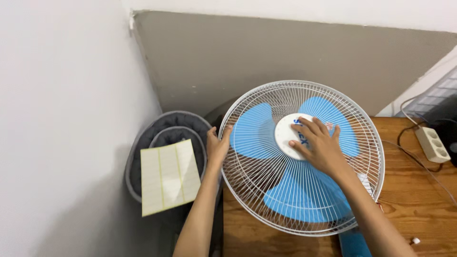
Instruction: The person uses a screwdriver to tighten a screw on the front grille of a SANEX electric fan, then repeatedly aligns and presses the grille onto the fan housing to secure it. The fan remains on a wooden desk throughout.
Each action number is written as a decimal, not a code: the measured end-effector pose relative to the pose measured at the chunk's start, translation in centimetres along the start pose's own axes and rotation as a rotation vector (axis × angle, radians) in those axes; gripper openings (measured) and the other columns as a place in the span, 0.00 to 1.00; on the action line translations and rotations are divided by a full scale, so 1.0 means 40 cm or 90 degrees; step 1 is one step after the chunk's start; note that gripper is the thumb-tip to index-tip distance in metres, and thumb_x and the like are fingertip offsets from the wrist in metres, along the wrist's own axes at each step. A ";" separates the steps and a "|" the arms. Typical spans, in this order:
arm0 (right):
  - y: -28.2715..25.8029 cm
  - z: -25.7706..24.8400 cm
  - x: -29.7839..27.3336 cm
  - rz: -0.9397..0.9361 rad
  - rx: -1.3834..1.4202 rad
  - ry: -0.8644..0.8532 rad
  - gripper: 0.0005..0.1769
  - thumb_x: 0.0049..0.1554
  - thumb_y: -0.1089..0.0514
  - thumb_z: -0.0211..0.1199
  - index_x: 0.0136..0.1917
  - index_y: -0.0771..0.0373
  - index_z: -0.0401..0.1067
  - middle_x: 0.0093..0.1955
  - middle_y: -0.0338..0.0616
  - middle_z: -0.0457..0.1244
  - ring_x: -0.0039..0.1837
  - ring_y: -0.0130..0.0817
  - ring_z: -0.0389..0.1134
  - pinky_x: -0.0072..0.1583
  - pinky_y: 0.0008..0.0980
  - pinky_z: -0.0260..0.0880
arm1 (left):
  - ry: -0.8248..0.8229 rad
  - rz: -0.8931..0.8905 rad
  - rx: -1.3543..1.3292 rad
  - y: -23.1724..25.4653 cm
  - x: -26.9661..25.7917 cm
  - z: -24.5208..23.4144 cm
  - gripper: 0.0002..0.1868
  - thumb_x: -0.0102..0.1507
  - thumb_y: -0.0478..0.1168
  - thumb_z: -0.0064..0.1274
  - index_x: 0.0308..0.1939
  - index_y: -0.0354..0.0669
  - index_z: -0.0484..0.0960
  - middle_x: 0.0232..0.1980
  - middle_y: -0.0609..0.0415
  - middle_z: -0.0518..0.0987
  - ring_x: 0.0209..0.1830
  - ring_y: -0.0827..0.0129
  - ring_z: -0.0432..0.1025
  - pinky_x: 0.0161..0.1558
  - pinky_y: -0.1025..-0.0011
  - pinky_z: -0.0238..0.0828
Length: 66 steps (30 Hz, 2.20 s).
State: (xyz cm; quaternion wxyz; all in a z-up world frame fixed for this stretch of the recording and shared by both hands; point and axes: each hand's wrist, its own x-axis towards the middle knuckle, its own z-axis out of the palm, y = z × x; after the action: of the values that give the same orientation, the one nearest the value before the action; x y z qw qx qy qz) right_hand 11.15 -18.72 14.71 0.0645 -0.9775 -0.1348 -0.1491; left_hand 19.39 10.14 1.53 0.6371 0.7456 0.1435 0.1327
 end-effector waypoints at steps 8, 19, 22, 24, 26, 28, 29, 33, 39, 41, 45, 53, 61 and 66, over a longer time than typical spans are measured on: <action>0.003 -0.061 0.038 -0.041 -0.027 0.019 0.30 0.56 0.35 0.58 0.68 0.47 0.70 0.71 0.36 0.62 0.74 0.44 0.56 0.73 0.77 0.32 | -0.097 -0.044 0.119 0.058 0.134 0.034 0.56 0.49 0.73 0.61 0.68 0.35 0.69 0.61 0.34 0.78 0.62 0.49 0.75 0.62 0.60 0.70; 0.108 -0.066 0.160 -0.146 0.169 -0.047 0.19 0.55 0.44 0.64 0.57 0.51 0.79 0.56 0.34 0.73 0.59 0.34 0.69 0.76 0.50 0.50 | -0.160 0.051 0.308 0.260 0.221 0.169 0.56 0.47 0.79 0.56 0.67 0.44 0.74 0.61 0.42 0.80 0.62 0.50 0.74 0.60 0.54 0.71; 0.129 -0.051 0.189 -0.161 0.232 -0.081 0.17 0.55 0.47 0.65 0.55 0.52 0.81 0.53 0.36 0.74 0.56 0.32 0.72 0.77 0.51 0.47 | -0.188 0.072 0.358 0.309 0.242 0.211 0.56 0.46 0.80 0.57 0.64 0.42 0.75 0.58 0.42 0.80 0.62 0.48 0.74 0.61 0.48 0.70; 0.138 -0.045 0.199 -0.178 0.263 -0.089 0.16 0.53 0.48 0.67 0.54 0.53 0.82 0.51 0.38 0.75 0.56 0.32 0.73 0.77 0.52 0.45 | -0.241 0.046 0.393 0.325 0.246 0.225 0.50 0.48 0.79 0.54 0.59 0.47 0.81 0.54 0.44 0.83 0.60 0.48 0.75 0.68 0.40 0.57; 0.147 -0.041 0.206 -0.193 0.291 -0.090 0.16 0.52 0.49 0.68 0.52 0.53 0.82 0.50 0.39 0.76 0.58 0.34 0.72 0.76 0.52 0.46 | -0.271 0.035 0.417 0.337 0.255 0.234 0.47 0.48 0.80 0.52 0.56 0.49 0.83 0.50 0.44 0.85 0.59 0.48 0.76 0.72 0.33 0.47; 0.162 -0.036 0.206 -0.178 0.296 -0.101 0.17 0.51 0.49 0.69 0.53 0.53 0.82 0.50 0.39 0.76 0.57 0.34 0.73 0.76 0.53 0.44 | -0.277 0.040 0.432 0.335 0.259 0.238 0.48 0.48 0.81 0.50 0.55 0.49 0.84 0.46 0.44 0.86 0.56 0.49 0.78 0.73 0.29 0.40; 0.170 -0.031 0.209 -0.170 0.298 -0.107 0.17 0.50 0.49 0.69 0.53 0.53 0.82 0.50 0.39 0.76 0.57 0.34 0.73 0.76 0.53 0.43 | -0.277 0.049 0.430 0.332 0.259 0.242 0.48 0.49 0.82 0.49 0.54 0.49 0.84 0.45 0.44 0.86 0.55 0.49 0.78 0.73 0.29 0.40; 0.220 -0.015 0.210 -0.139 0.314 -0.101 0.16 0.52 0.49 0.68 0.52 0.52 0.82 0.51 0.38 0.76 0.57 0.33 0.75 0.77 0.53 0.46 | -0.278 0.072 0.435 0.324 0.263 0.268 0.50 0.49 0.83 0.46 0.54 0.45 0.84 0.43 0.43 0.86 0.50 0.49 0.80 0.67 0.37 0.56; 0.298 -0.008 0.200 -0.048 0.379 -0.118 0.16 0.51 0.50 0.69 0.51 0.52 0.84 0.50 0.39 0.75 0.56 0.36 0.75 0.74 0.51 0.54 | -0.293 0.078 0.441 0.335 0.268 0.329 0.54 0.49 0.82 0.50 0.56 0.36 0.81 0.44 0.36 0.84 0.49 0.44 0.81 0.56 0.50 0.75; 0.316 -0.011 0.211 -0.065 0.404 -0.100 0.14 0.53 0.51 0.67 0.51 0.54 0.83 0.51 0.41 0.77 0.56 0.35 0.76 0.76 0.53 0.50 | -0.293 0.077 0.451 0.339 0.265 0.347 0.55 0.50 0.82 0.50 0.57 0.34 0.80 0.46 0.34 0.84 0.51 0.42 0.80 0.56 0.48 0.74; 0.339 -0.003 0.258 0.064 0.372 -0.091 0.16 0.55 0.48 0.64 0.56 0.50 0.80 0.54 0.37 0.73 0.59 0.34 0.73 0.65 0.46 0.72 | -0.288 0.057 0.473 0.353 0.259 0.367 0.54 0.51 0.80 0.51 0.60 0.36 0.78 0.50 0.33 0.82 0.56 0.41 0.77 0.58 0.45 0.70; 0.501 0.087 0.397 -0.059 0.008 0.156 0.25 0.67 0.41 0.57 0.63 0.63 0.78 0.61 0.61 0.67 0.62 0.57 0.65 0.61 0.60 0.63 | -0.307 0.004 0.502 0.357 0.261 0.358 0.57 0.51 0.82 0.48 0.63 0.35 0.75 0.54 0.34 0.82 0.59 0.43 0.77 0.61 0.48 0.72; 0.643 0.133 0.457 0.260 0.227 -0.207 0.27 0.62 0.36 0.55 0.55 0.58 0.81 0.37 0.51 0.72 0.38 0.42 0.69 0.49 0.47 0.72 | -0.304 0.018 0.514 0.358 0.257 0.367 0.58 0.50 0.83 0.47 0.64 0.36 0.76 0.54 0.33 0.82 0.60 0.41 0.76 0.62 0.46 0.70; 0.666 0.138 0.470 0.207 0.259 -0.217 0.24 0.57 0.38 0.58 0.48 0.58 0.83 0.33 0.44 0.72 0.35 0.34 0.71 0.50 0.43 0.73 | -0.319 0.016 0.500 0.359 0.259 0.379 0.57 0.50 0.83 0.45 0.70 0.48 0.70 0.62 0.37 0.78 0.67 0.41 0.70 0.67 0.39 0.60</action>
State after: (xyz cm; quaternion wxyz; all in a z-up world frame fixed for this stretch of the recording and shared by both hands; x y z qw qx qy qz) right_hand 37.47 -38.66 13.00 0.2585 -0.9641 -0.0126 0.0592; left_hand 35.37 -1.82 13.55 0.3199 0.9412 0.0154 -0.1078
